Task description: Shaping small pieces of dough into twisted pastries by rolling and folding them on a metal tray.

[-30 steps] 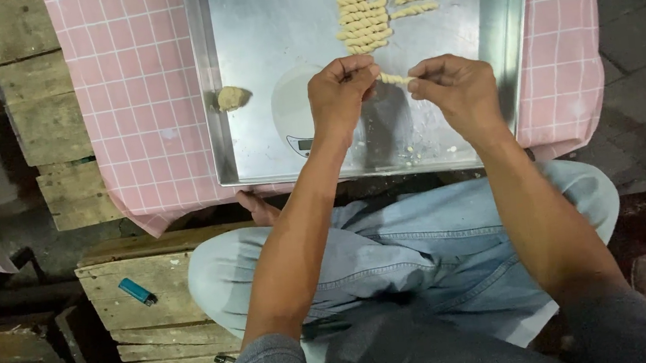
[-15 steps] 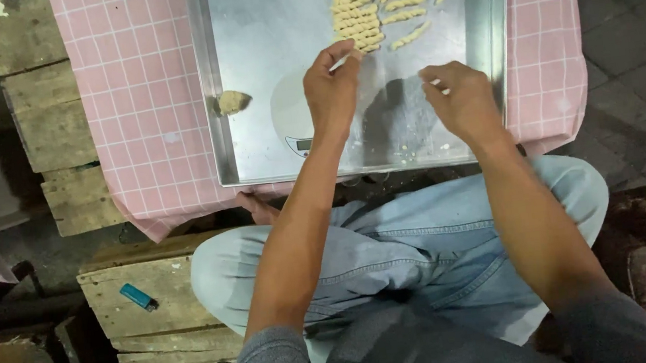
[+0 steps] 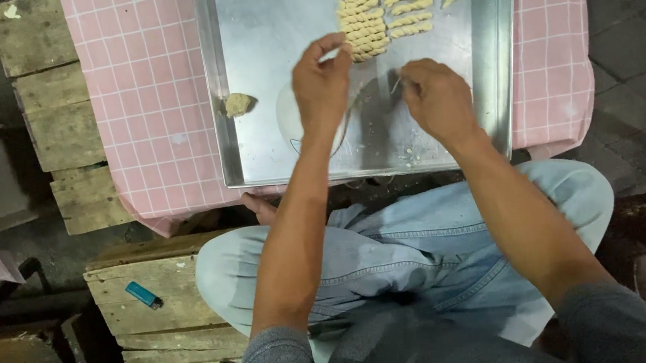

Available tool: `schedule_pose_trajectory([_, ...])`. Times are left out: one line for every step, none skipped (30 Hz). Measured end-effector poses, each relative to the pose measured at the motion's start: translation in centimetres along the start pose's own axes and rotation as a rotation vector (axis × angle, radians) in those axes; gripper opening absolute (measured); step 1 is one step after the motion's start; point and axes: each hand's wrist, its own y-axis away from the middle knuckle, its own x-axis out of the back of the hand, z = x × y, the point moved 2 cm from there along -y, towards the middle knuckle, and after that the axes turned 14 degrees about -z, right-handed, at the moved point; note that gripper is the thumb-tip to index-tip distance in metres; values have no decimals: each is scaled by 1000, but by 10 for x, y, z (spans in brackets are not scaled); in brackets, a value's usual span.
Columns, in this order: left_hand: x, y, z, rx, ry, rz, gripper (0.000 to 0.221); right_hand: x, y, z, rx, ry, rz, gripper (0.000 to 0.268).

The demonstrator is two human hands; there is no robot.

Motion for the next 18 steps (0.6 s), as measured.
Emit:
schedule_pose_trajectory([11, -1, 2, -1, 1, -2, 24, -1, 3, 1, -1, 1, 1, 23])
schedule_pose_trajectory([22, -2, 5, -16, -190, 30, 25, -2, 5, 2, -39, -34, -44, 20])
schedule_pose_trajectory([33, -3, 10, -32, -381, 61, 27, -4, 7, 4, -77, -71, -89, 17])
schedule_pose_trajectory([50, -4, 4, -33, -380, 60, 27, -3, 7, 5, -77, -69, -88, 17])
schedule_pose_trajectory([67, -4, 1, -36, -687, 136, 33, -3, 7, 6, -45, -105, -64, 20])
schedule_pose_trajectory([85, -4, 0, -41, -997, 213, 40, -2, 6, 6, -10, -143, -37, 24])
schedule_pose_trajectory([97, -3, -14, -45, -998, 216, 40, -2, 6, 6, -7, -143, -33, 24])
schedule_pose_trajectory([111, -2, -27, 65, -1214, 271, 36, -2, 5, 6, -20, -84, -17, 25])
schedule_pose_trajectory([125, -1, -40, 181, -1426, 327, 34, -2, 4, 6, -33, -25, -1, 26])
schedule_pose_trajectory([128, 1, -39, 182, -1431, 334, 34, -5, 2, 11, -27, -31, 1, 26])
schedule_pose_trajectory([130, 2, -41, 267, -1518, 284, 31, -8, 0, 17, -43, -47, -10, 29])
schedule_pose_trajectory([132, 3, -42, 351, -1601, 229, 28, -10, -2, 22, -62, -61, -19, 31])
schedule_pose_trajectory([137, 1, -48, 350, -1604, 235, 28, -10, -1, 19, -58, -65, -16, 31])
schedule_pose_trajectory([139, -1, -55, 327, -1625, 230, 21, -9, 1, 19, -79, -97, -29, 33])
schedule_pose_trajectory([141, -4, -63, 303, -1645, 225, 14, -9, 3, 18, -101, -129, -42, 35])
schedule_pose_trajectory([140, -2, -67, 310, -1642, 225, 14, -10, 8, 19, -99, -129, -49, 35])
schedule_pose_trajectory([138, -2, -72, 273, -1692, 201, 14, -12, 12, 20, -101, -220, -74, 34])
schedule_pose_trajectory([137, -4, -76, 232, -1740, 176, 15, -13, 14, 21, -104, -309, -97, 33])
